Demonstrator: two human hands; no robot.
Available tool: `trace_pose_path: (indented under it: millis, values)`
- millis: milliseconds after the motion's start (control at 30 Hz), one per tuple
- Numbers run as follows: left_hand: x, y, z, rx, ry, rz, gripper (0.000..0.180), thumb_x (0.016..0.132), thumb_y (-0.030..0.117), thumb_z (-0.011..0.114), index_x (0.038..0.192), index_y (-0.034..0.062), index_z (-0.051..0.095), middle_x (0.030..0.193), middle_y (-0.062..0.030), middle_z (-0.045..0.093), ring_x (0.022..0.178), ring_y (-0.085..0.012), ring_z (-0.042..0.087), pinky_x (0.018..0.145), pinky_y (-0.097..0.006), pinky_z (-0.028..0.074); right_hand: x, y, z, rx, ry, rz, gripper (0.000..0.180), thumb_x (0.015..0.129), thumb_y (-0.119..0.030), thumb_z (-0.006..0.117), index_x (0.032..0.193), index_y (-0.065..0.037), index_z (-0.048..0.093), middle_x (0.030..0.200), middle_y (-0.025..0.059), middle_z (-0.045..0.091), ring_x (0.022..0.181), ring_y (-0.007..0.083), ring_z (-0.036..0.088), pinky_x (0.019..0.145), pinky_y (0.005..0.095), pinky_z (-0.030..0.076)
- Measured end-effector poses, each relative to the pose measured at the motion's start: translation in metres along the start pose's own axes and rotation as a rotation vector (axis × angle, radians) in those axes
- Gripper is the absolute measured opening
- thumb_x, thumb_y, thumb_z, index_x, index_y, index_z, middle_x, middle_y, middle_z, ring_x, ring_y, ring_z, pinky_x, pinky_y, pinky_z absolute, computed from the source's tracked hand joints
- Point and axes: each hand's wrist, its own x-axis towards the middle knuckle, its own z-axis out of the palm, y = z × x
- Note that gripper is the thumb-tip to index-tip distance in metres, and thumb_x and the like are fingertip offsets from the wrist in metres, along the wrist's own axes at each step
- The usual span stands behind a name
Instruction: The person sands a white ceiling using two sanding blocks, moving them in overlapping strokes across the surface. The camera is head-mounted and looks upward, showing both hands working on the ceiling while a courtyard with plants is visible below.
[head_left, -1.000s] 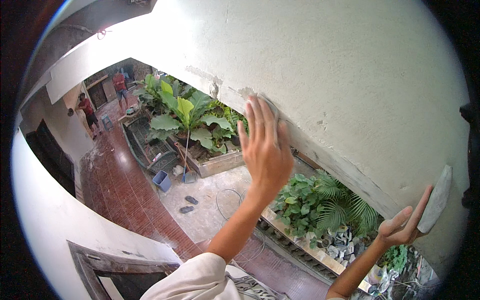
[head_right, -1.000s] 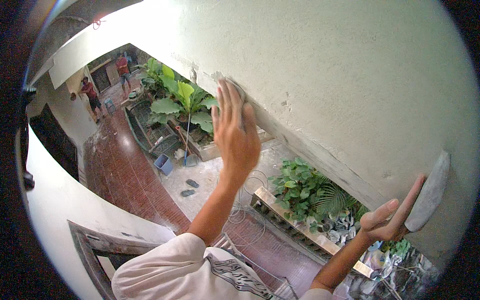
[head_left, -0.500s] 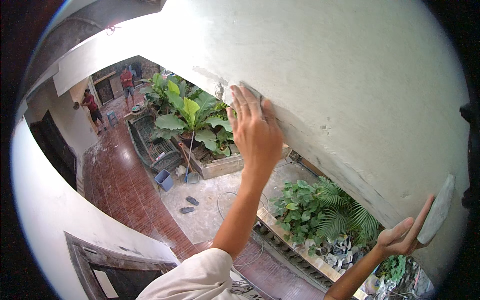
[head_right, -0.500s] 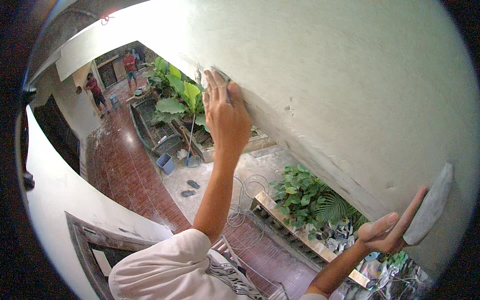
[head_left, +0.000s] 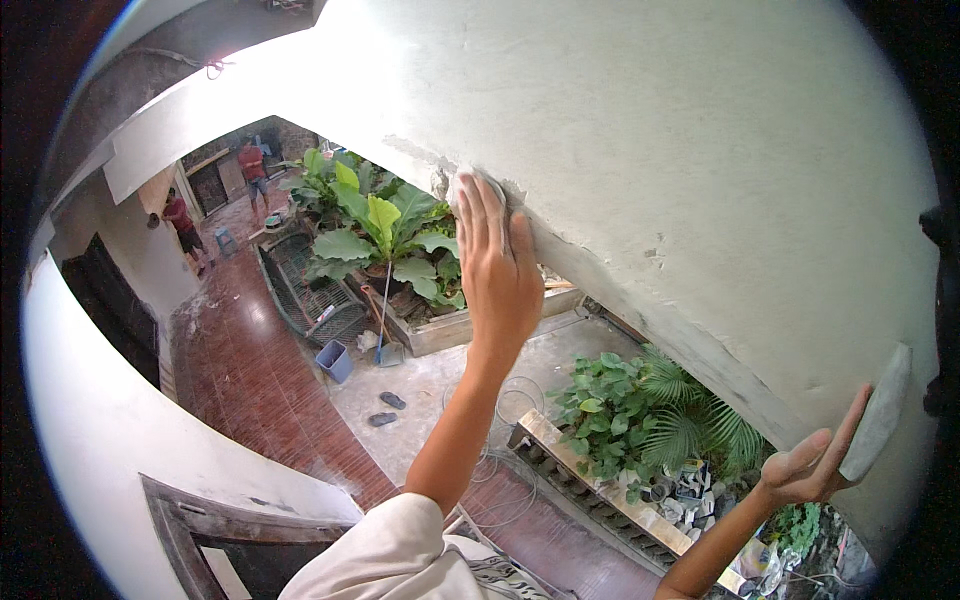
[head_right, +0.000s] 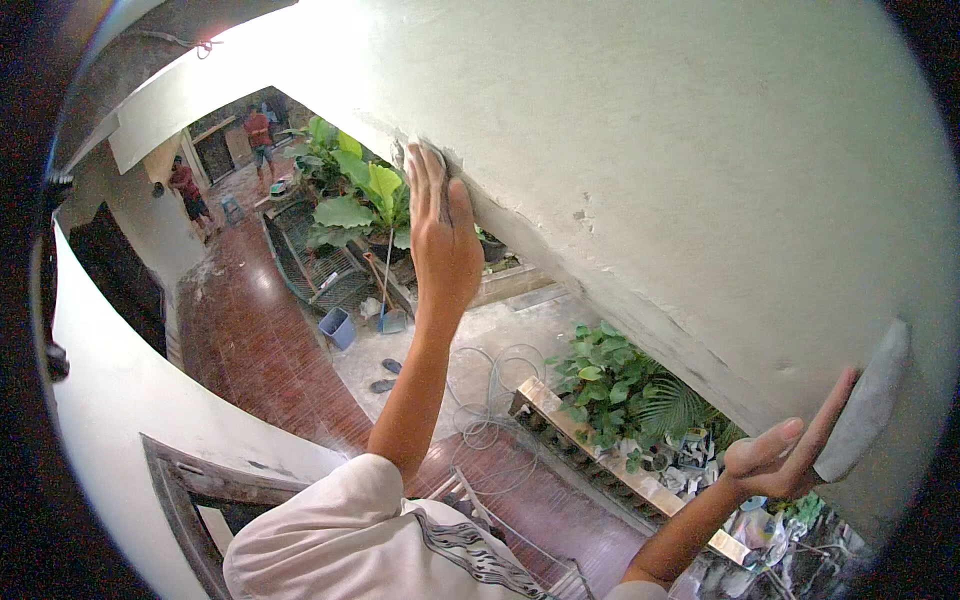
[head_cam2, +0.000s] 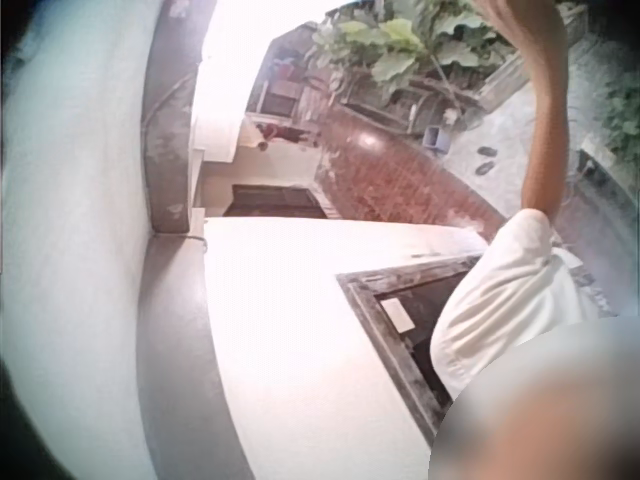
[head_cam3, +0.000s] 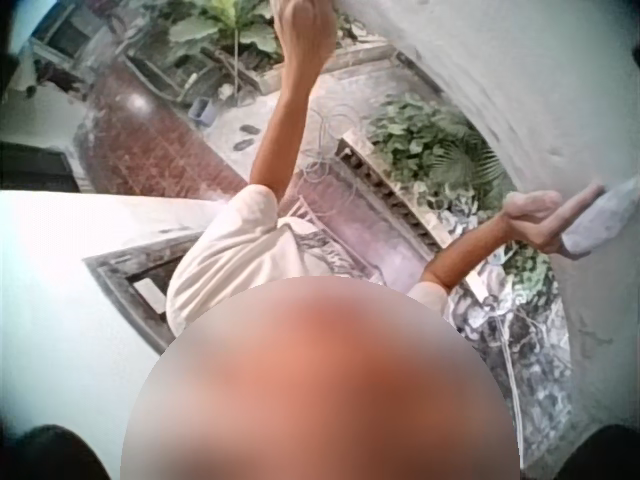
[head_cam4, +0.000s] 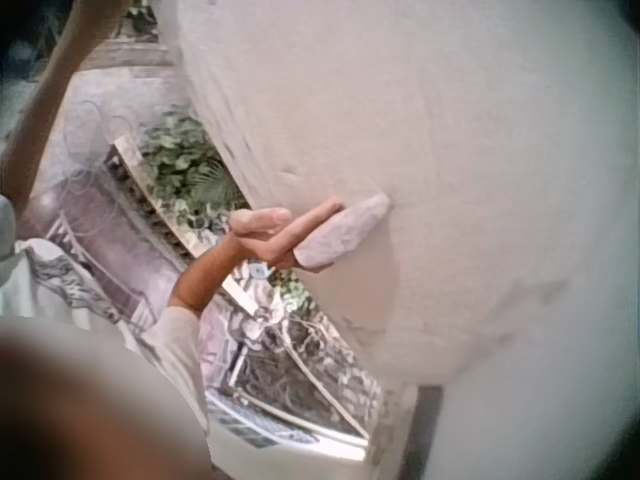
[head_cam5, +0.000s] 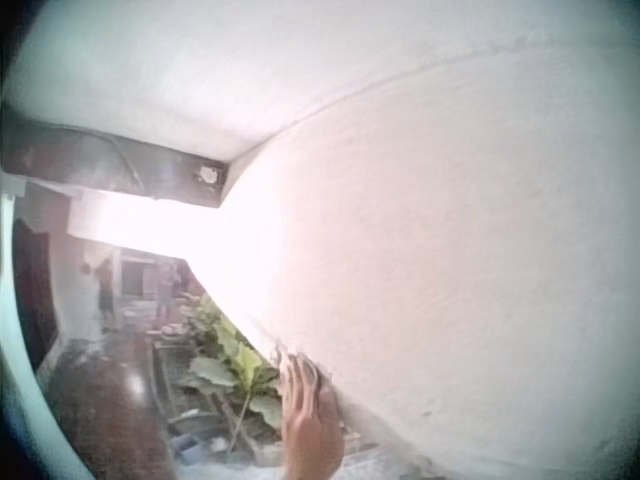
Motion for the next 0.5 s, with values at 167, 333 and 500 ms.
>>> trace_pose_path:
  millis: [167,333,500]
  values:
    - [0.002,-0.006,-0.004,0.003,0.076,0.104,0.050,0.104,0.023,0.040,0.141,-0.0116,0.040,0.151,-0.0297,0.032,0.142,-0.0445,0.028,0.116,-0.049,0.026,-0.003,0.005,0.003,0.106,0.024,0.004,0.049,0.105,-0.023,0.029,0.130,0.009,0.056,0.129,0.0188,0.063,0.116,0.0309,0.062,0.101,0.0378,0.041]
    - [-0.003,-0.016,0.001,0.113,-0.020,0.078,0.050,0.103,0.019,0.044,0.143,-0.0101,0.038,0.151,-0.0292,0.033,0.141,-0.0455,0.030,0.116,-0.051,0.027,-0.003,0.009,0.003,0.071,0.032,-0.026,0.049,0.104,-0.024,0.030,0.130,0.009,0.056,0.126,0.0195,0.064,0.114,0.0296,0.063,0.100,0.0382,0.042]
    - [-0.012,-0.015,-0.001,0.025,0.029,0.119,0.048,0.102,0.017,0.044,0.142,-0.0091,0.040,0.151,-0.0272,0.035,0.141,-0.0441,0.032,0.115,-0.050,0.029,-0.003,0.006,0.002,0.098,0.028,0.002,0.049,0.105,-0.024,0.030,0.130,0.009,0.056,0.126,0.0204,0.064,0.113,0.0306,0.064,0.100,0.0385,0.042]
